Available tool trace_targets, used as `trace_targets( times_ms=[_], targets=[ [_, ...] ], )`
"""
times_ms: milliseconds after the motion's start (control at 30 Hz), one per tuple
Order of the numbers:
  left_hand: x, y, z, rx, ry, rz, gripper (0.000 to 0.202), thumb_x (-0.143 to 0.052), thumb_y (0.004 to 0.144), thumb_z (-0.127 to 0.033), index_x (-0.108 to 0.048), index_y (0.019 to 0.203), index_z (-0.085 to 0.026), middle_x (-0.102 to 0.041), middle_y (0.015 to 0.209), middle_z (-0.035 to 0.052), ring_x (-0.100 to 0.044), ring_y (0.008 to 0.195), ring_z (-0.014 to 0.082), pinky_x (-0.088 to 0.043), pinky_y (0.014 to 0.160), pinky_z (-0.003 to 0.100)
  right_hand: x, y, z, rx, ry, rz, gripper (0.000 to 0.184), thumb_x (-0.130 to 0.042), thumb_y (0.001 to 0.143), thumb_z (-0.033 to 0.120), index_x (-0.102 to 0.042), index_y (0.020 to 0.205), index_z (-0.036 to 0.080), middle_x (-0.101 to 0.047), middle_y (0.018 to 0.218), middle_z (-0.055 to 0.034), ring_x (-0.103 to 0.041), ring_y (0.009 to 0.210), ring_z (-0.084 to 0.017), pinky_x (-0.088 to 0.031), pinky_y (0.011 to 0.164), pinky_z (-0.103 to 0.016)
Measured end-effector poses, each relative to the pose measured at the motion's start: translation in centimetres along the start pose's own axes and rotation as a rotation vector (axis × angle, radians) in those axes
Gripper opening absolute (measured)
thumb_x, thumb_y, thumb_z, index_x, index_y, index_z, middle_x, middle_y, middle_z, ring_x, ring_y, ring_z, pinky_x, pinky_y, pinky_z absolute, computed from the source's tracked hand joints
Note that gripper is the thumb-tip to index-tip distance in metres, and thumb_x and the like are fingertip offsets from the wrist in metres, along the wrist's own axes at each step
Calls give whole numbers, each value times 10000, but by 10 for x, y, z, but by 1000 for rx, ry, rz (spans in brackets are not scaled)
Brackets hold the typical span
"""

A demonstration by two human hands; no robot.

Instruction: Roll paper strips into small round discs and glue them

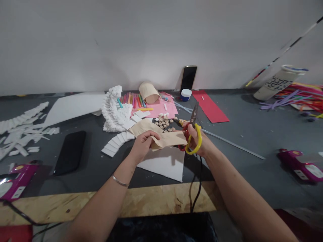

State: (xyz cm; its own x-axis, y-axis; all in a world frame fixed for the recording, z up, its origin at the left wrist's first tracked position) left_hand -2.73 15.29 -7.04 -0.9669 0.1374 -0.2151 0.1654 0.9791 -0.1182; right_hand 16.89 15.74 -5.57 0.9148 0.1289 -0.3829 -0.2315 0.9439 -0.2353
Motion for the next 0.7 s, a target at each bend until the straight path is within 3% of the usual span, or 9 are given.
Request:
trace_targets(
  times_ms=[100, 167, 300, 400, 567, 700],
  targets=[
    [-3, -2, -2, 41, -16, 13, 116, -551, 708, -183, -647, 770, -161, -647, 709, 28, -629, 601, 146, -546, 564, 262, -2, -2, 1, 49, -125, 0, 527, -838, 610, 431, -460, 936, 265, -547, 653, 82, -532, 479, -112, -467, 414, -249],
    [-4, -3, -4, 76, -62, 8, 168, -561, 746, -235, -648, 878, -179, -675, 774, 40, -662, 634, 183, -561, 551, 299, -1, -1, 0, 90, -181, -22, 537, -858, 591, 348, -460, 940, 263, -518, 639, 94, -508, 469, -99, -437, 411, -230],
    [-8, -5, -6, 153, -175, 44, 441, -532, 839, -502, -588, 1145, -189, -721, 891, 112, -707, 680, 254, -572, 551, 350, 8, 2, 0, 210, -225, -121, 523, -848, 603, 350, -463, 943, 253, -511, 661, 86, -495, 498, -95, -418, 455, -233],
    [-11, -6, -3, 169, -155, 79, 540, -563, 807, -602, -597, 1116, -161, -727, 880, 128, -709, 669, 256, -568, 541, 335, 11, 4, -1, 281, -269, -143, 509, -839, 620, 367, -475, 956, 250, -494, 651, 85, -465, 503, -91, -382, 461, -225],
    [8, -2, -8, 85, -55, -158, 310, -773, 685, -319, -578, 876, -170, -654, 649, -9, -623, 529, 146, -560, 522, 281, 7, 3, -3, 322, -335, -98, 478, -827, 645, 377, -485, 952, 245, -499, 669, 73, -460, 536, -96, -380, 495, -235],
    [22, -3, -14, 44, -298, -338, 287, -724, 757, -380, -577, 872, -162, -665, 672, 16, -636, 571, 141, -552, 542, 265, 2, -1, 1, 420, -313, -176, 436, -801, 682, 373, -486, 959, 254, -524, 713, 62, -491, 571, -105, -405, 521, -241]
  ],
)
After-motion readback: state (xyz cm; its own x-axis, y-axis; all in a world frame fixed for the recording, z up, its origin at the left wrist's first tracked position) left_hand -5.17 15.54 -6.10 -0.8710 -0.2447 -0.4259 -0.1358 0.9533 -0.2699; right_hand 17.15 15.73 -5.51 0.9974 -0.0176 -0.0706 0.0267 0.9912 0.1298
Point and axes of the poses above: each hand's wrist, its own y-axis towards the middle knuckle, its own x-axis out of the back of the hand, z = x × y, the point moved 7 cm from there along y, towards the middle knuckle
